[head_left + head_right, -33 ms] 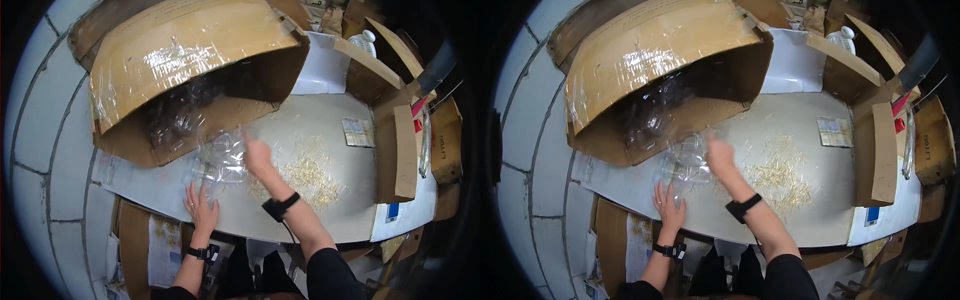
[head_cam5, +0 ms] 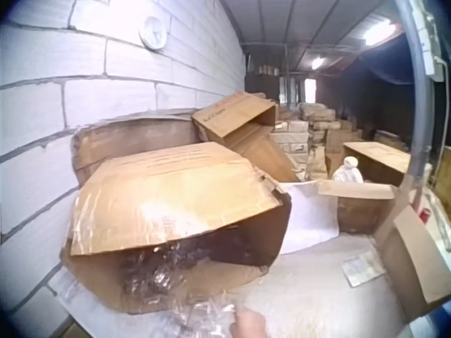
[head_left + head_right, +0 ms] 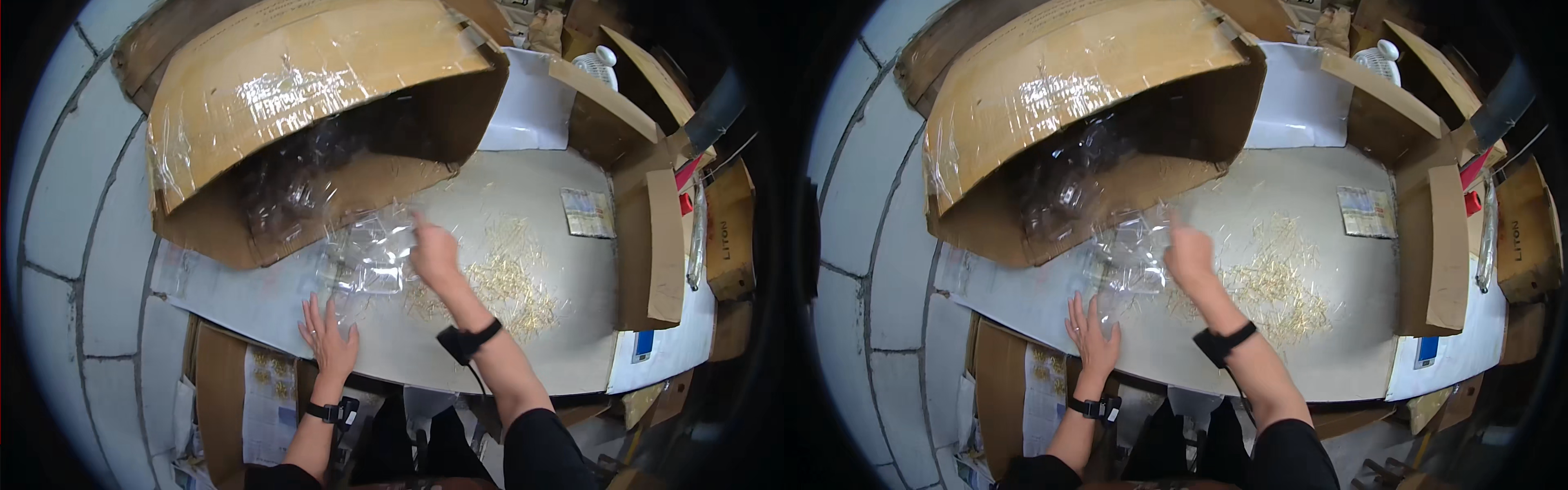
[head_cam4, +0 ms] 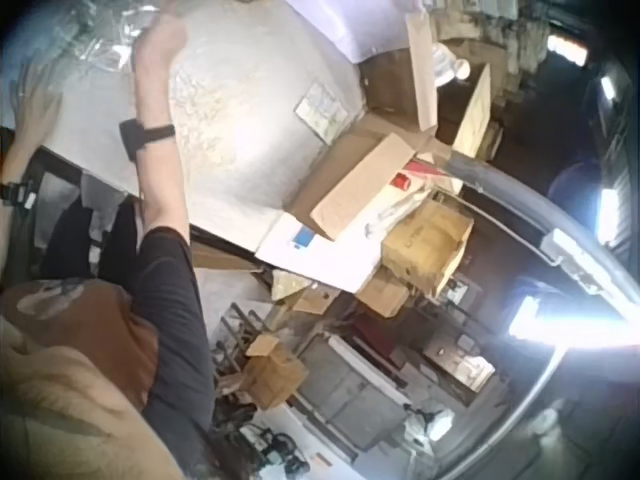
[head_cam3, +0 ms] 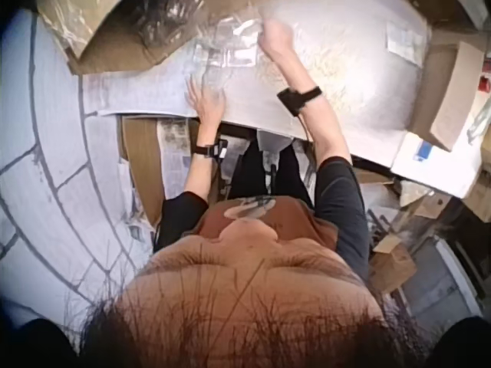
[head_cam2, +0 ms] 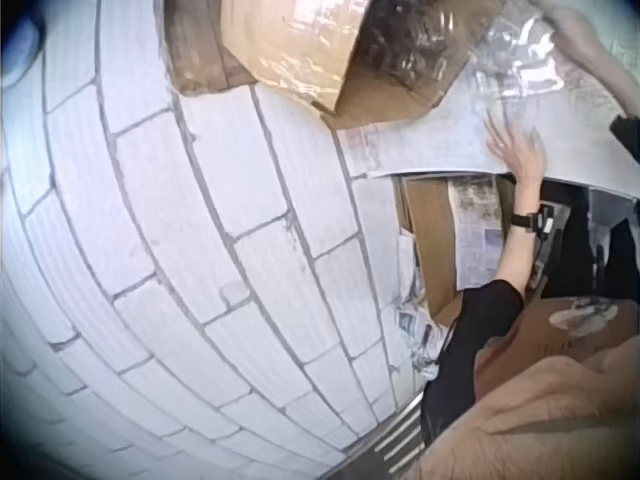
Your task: Sorting and packing small metal parts into plastic bags at a workbench.
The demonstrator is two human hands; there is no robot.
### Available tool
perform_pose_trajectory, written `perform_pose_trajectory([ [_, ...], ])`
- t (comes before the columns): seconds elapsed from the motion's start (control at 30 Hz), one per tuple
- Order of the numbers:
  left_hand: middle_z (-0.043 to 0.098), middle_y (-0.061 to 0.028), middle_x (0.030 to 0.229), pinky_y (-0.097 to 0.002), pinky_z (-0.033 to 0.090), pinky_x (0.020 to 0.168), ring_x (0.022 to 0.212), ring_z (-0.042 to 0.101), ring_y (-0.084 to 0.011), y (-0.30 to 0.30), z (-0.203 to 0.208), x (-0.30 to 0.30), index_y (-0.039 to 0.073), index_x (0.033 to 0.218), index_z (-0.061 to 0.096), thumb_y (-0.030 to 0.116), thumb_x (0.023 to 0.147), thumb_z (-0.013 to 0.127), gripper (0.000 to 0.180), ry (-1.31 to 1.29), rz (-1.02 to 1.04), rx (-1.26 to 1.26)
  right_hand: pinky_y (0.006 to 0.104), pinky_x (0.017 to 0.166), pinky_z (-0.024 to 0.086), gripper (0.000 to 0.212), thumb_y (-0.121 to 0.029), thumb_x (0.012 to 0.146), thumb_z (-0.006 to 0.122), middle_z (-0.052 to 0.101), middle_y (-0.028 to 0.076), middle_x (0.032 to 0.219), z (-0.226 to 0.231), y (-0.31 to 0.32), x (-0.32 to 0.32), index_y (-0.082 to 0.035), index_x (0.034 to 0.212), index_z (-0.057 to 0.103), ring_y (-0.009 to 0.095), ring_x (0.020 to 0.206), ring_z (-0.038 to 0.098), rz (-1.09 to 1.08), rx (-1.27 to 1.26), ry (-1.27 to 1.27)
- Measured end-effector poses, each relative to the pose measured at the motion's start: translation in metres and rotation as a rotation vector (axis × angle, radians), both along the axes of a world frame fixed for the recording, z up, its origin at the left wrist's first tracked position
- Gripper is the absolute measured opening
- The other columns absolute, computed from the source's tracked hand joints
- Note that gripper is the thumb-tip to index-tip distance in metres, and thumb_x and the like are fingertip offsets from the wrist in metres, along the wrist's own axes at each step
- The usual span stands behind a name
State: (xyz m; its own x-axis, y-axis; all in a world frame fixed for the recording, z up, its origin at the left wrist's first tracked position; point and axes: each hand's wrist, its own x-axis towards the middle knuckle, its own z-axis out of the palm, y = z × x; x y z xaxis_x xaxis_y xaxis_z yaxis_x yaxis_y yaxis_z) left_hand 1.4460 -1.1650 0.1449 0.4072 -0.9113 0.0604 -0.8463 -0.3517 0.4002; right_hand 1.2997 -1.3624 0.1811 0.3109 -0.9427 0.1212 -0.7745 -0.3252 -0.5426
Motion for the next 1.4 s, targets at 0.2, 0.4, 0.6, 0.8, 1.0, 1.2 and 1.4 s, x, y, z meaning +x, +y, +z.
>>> perform_pose_trajectory([
  [0.2,0.036,-0.0182,0.137,-0.0445,0.03,0.102,0.126,0.037,-0.0311,0.021,0.029,-0.039,0.0,0.132,0.036,0.009,0.08,0.058,0.057,0.643,-0.082,-0.29,0.029,0.055,0.048,0.012,-0.006,0.078,0.065,0.061,0.011,0.066,0.01,0.099,-0.098,0.0,0.086,0.058,0.017,0.056,0.059,-0.319,0.249,-0.47],
  [0.4,0.047,-0.0159,0.126,-0.0331,0.051,0.08,0.107,0.055,-0.0228,0.04,0.008,-0.094,0.0,0.134,0.035,0.032,0.095,0.042,0.051,1.604,-0.336,0.067,0.0303,0.053,0.049,0.01,-0.006,0.079,0.065,0.063,0.012,0.065,-0.039,0.206,-0.102,-0.001,0.083,0.056,0.022,0.059,0.065,-0.238,0.236,-0.614],
  [0.6,0.054,-0.0162,0.115,-0.031,0.057,0.064,0.093,0.063,-0.0243,0.112,-0.035,-0.111,-0.001,0.134,0.035,0.024,0.095,0.044,0.047,1.665,-0.389,0.205,0.0282,0.058,0.05,0.016,-0.004,0.076,0.065,0.063,0.012,0.073,-0.064,0.289,-0.123,-0.003,0.091,0.06,0.021,0.064,0.064,-0.06,0.039,-0.508],
  [0.8,0.06,-0.0195,0.102,-0.0296,0.059,0.05,0.087,0.064,-0.041,0.213,-0.073,-0.11,-0.006,0.117,0.046,0.026,0.093,0.046,0.04,2.013,-0.539,0.664,0.0376,0.058,0.048,0.022,-0.014,0.074,0.066,0.058,0.009,0.078,-0.081,0.401,-0.142,-0.008,0.095,0.063,0.03,0.07,0.06,0.245,-0.017,-0.399],
  [1.0,0.056,-0.0236,0.11,-0.0355,0.061,0.057,0.093,0.063,-0.0372,0.269,-0.113,-0.105,-0.006,0.127,0.038,0.023,0.094,0.046,0.044,2.088,-0.46,0.635,0.0358,0.082,0.048,0.036,-0.01,0.077,0.063,0.06,0.018,0.103,-0.091,0.442,-0.16,0.001,0.111,0.057,0.032,0.094,0.06,0.423,0.397,-0.569],
  [1.2,0.057,-0.0226,0.112,-0.0354,0.061,0.06,0.095,0.064,-0.0314,0.266,-0.136,-0.058,-0.005,0.12,0.048,0.019,0.094,0.047,0.035,1.982,-0.225,0.31,0.0394,0.1,0.037,0.041,-0.018,0.084,0.06,0.05,0.024,0.123,-0.089,0.325,-0.189,0.002,0.118,0.051,0.037,0.117,0.046,-0.288,-0.274,-0.445],
  [1.4,0.058,-0.0187,0.113,-0.0365,0.058,0.066,0.096,0.063,-0.0315,0.232,-0.178,-0.057,-0.002,0.118,0.051,0.032,0.094,0.047,0.042,1.829,-0.079,0.326,0.0388,0.108,0.027,0.056,-0.027,0.089,0.053,0.025,0.023,0.144,-0.097,0.192,-0.169,-0.001,0.136,0.034,0.037,0.134,0.023,-0.201,-0.111,0.279],
])
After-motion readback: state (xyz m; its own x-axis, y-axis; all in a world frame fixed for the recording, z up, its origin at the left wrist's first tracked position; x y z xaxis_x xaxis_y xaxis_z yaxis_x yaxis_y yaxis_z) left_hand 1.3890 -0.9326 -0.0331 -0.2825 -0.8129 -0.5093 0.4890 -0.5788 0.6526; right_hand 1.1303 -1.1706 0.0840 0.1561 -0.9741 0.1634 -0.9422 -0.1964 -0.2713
